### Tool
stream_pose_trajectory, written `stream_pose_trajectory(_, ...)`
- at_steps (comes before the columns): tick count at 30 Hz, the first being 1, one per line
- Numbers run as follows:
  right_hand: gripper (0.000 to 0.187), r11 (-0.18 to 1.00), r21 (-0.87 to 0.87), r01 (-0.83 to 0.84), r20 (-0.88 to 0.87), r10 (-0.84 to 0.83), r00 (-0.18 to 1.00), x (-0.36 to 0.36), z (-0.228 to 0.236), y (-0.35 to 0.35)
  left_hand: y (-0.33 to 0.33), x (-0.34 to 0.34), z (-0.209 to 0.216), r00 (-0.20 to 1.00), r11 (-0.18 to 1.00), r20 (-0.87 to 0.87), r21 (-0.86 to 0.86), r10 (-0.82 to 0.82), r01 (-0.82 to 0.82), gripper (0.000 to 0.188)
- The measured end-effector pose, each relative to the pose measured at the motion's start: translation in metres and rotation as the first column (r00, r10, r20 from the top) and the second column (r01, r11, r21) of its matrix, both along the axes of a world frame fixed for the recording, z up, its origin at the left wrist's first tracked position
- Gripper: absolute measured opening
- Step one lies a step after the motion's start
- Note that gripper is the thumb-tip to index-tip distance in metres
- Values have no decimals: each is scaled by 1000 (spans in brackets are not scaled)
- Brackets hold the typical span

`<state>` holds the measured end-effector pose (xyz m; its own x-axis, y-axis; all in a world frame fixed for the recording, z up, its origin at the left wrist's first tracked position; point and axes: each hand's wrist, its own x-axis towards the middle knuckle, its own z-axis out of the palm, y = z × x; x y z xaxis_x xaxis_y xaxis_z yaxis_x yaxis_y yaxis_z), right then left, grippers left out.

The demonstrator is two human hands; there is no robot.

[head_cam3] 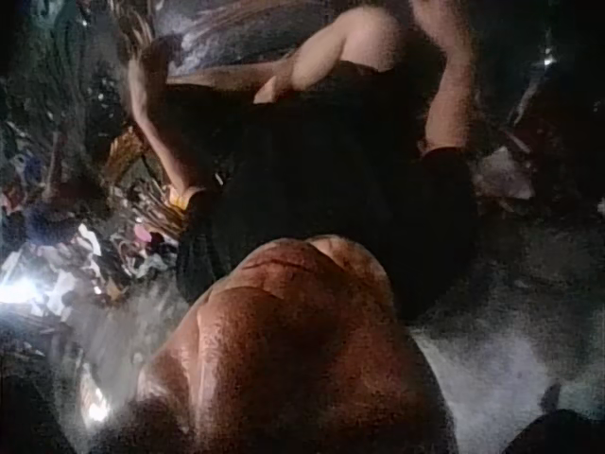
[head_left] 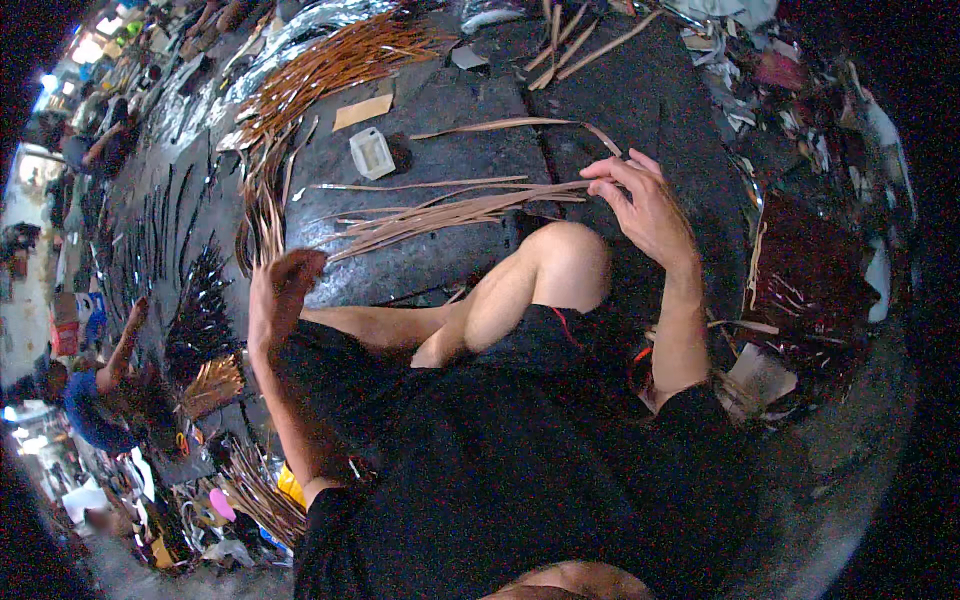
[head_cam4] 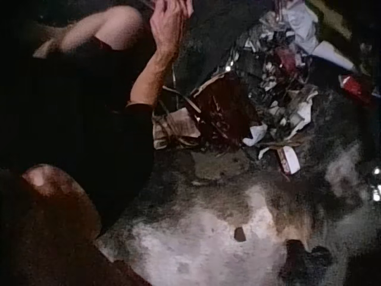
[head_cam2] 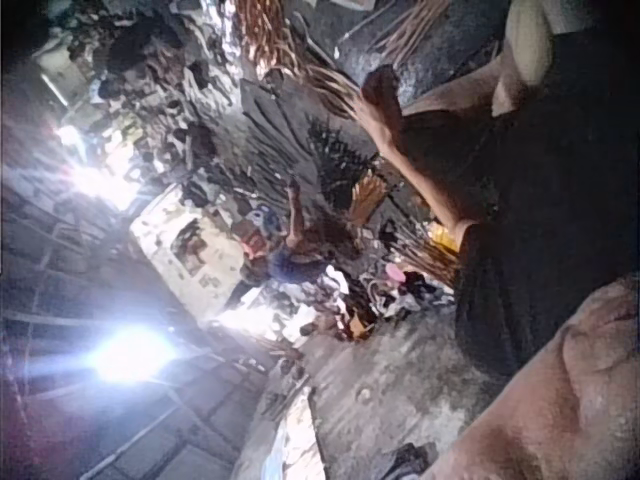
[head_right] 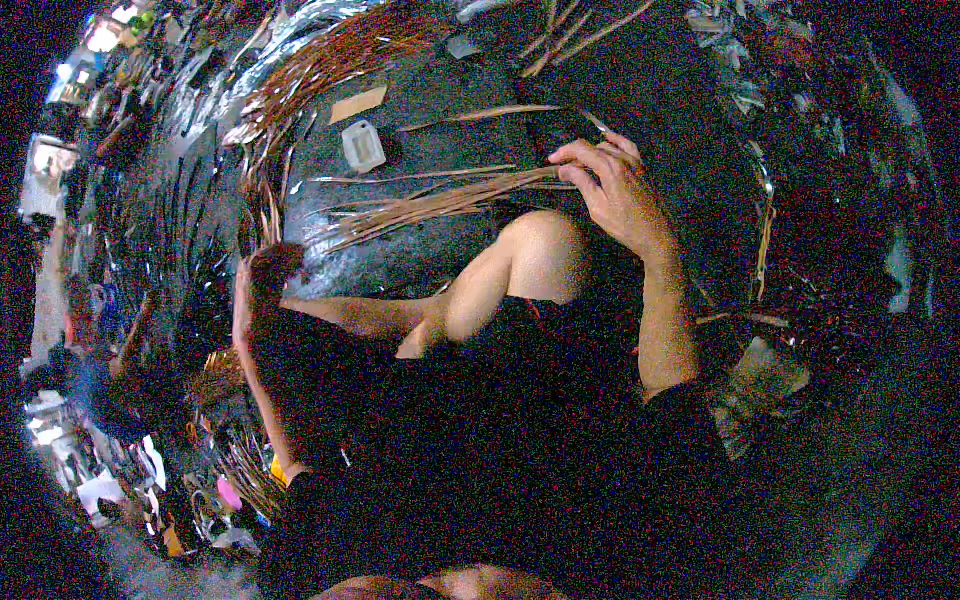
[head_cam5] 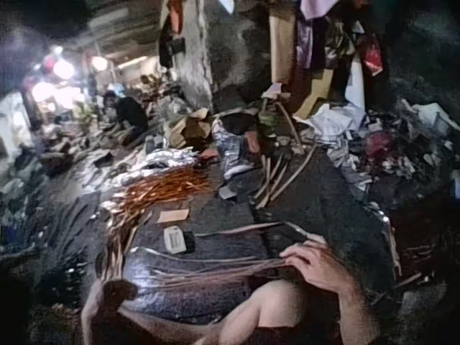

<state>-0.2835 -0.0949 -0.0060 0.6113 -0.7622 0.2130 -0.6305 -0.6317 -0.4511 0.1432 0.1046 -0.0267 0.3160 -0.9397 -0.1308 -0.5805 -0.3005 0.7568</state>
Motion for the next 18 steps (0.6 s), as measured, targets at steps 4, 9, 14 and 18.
stream_pose_trajectory(4,24,999,12,-43,-53,44,998,34,-67,-44,-59,21,-63,910,983,385,-34,-155,182,29)
stream_pose_trajectory(9,31,875,345,-339,-5,362,932,149,-87,-81,-126,23,-180,900,965,352,36,-256,260,32)
stream_pose_trajectory(14,30,817,398,-418,-230,530,817,200,-131,-99,-159,-15,-243,854,942,519,-263,-46,210,27)
stream_pose_trajectory(18,34,918,156,-363,-171,387,906,195,-189,-92,-164,-20,-241,762,907,645,-355,62,227,24)
